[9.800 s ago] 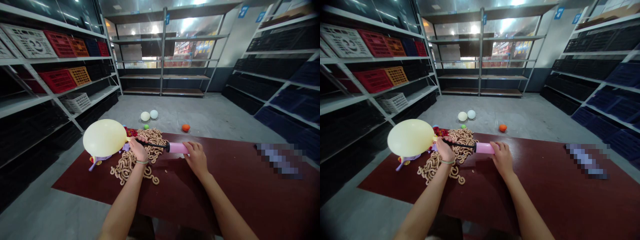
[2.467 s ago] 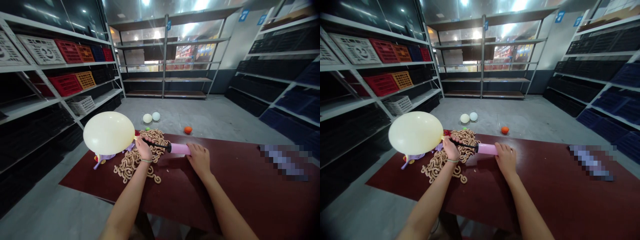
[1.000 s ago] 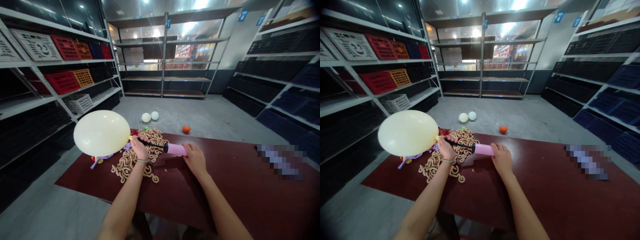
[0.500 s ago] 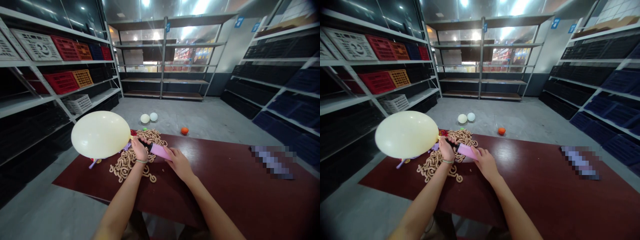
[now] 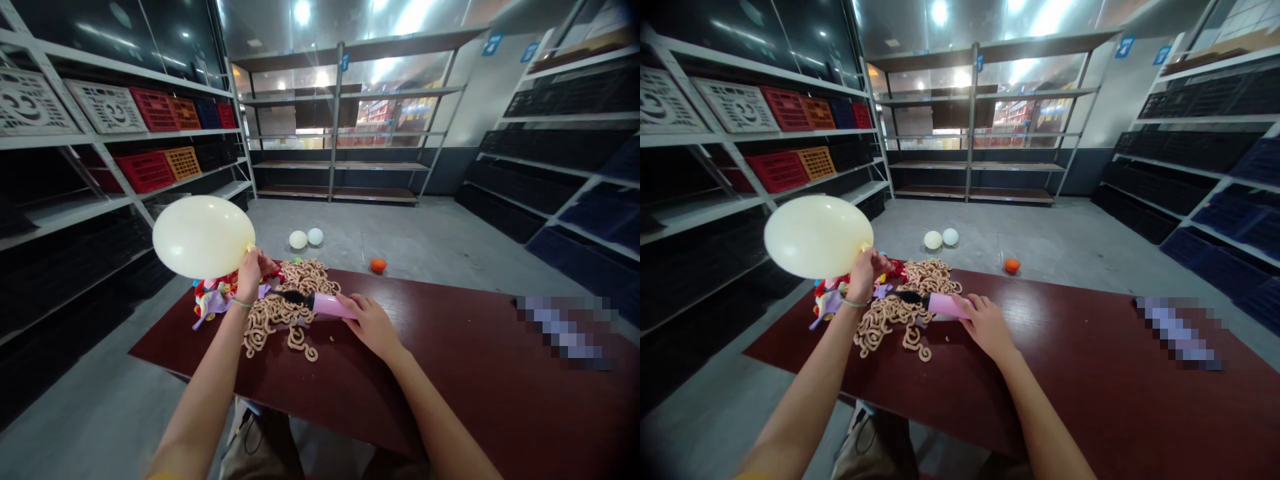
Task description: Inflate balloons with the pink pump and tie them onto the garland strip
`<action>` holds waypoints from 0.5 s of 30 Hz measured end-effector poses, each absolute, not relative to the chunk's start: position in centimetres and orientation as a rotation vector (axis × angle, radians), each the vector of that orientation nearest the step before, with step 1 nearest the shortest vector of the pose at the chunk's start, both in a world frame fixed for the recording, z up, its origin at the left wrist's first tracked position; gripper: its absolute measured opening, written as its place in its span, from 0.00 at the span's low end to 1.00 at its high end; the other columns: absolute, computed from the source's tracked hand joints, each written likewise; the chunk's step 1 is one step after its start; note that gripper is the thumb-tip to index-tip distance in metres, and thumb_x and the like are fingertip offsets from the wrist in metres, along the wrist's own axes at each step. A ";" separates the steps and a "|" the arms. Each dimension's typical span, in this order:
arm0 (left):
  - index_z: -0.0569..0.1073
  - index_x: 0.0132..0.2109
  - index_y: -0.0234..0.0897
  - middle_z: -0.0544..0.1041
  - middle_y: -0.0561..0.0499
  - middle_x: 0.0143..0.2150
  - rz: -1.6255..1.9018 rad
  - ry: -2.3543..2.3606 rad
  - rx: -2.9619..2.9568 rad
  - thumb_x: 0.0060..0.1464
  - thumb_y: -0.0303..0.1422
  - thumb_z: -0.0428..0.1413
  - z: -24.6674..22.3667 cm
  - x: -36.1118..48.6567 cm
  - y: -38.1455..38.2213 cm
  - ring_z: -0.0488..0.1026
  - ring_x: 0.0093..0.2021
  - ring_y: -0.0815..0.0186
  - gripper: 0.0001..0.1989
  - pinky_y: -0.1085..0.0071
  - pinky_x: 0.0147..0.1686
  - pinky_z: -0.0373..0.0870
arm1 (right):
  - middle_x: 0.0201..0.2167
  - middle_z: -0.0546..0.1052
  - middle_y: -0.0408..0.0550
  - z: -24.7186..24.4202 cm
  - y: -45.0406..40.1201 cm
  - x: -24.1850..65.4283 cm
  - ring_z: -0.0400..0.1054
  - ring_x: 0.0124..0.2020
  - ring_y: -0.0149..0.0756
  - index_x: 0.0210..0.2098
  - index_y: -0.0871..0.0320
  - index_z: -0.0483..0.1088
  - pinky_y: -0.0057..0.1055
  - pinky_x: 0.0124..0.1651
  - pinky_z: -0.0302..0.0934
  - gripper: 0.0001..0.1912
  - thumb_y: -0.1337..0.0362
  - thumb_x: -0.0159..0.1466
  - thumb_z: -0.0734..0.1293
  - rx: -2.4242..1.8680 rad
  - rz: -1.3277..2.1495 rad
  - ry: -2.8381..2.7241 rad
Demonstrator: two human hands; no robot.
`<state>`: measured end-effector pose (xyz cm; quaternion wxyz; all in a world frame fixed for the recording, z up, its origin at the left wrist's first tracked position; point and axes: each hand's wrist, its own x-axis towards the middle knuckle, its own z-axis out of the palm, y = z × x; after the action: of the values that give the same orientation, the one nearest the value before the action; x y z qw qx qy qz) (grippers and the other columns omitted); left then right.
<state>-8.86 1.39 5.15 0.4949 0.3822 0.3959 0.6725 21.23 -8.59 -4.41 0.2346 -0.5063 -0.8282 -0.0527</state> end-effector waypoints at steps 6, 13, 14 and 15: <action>0.60 0.28 0.38 0.61 0.58 0.19 1.443 0.984 1.149 0.59 0.38 0.51 4.4 -9.7 0.3 0.61 0.18 0.72 0.14 0.72 0.25 0.71 | 0.56 0.69 0.52 -4.5 -9.3 19.3 0.59 0.57 0.46 0.67 0.49 0.56 0.45 0.59 0.55 0.36 0.70 0.60 0.62 -1.314 -0.128 -2.375; 0.57 0.24 0.39 0.57 0.58 0.17 1.225 1.053 1.369 0.61 0.41 0.47 2.7 -8.0 -0.1 0.56 0.16 0.73 0.19 0.72 0.24 0.67 | 0.59 0.69 0.51 -4.0 -9.9 18.6 0.59 0.60 0.46 0.61 0.55 0.63 0.53 0.68 0.41 0.35 0.69 0.53 0.63 -1.273 -0.021 -2.363; 0.57 0.23 0.39 0.57 0.58 0.17 1.200 1.063 1.394 0.61 0.42 0.47 2.4 -7.7 -0.1 0.56 0.17 0.72 0.20 0.73 0.23 0.66 | 0.59 0.69 0.51 -4.1 -9.8 18.7 0.58 0.61 0.45 0.61 0.55 0.62 0.53 0.68 0.42 0.34 0.69 0.54 0.63 -1.256 -0.027 -2.342; 0.57 0.23 0.39 0.57 0.58 0.16 1.184 1.072 1.407 0.61 0.42 0.48 2.2 -7.5 -0.2 0.56 0.17 0.72 0.20 0.73 0.22 0.63 | 0.59 0.68 0.51 -4.2 -9.7 19.0 0.58 0.62 0.45 0.61 0.55 0.61 0.52 0.68 0.45 0.34 0.70 0.55 0.62 -1.238 -0.044 -2.306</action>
<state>-7.48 -0.20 2.17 0.4853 0.5780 0.4403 0.4863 18.97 -9.66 -4.19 0.2589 -0.4567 -0.8510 -0.0161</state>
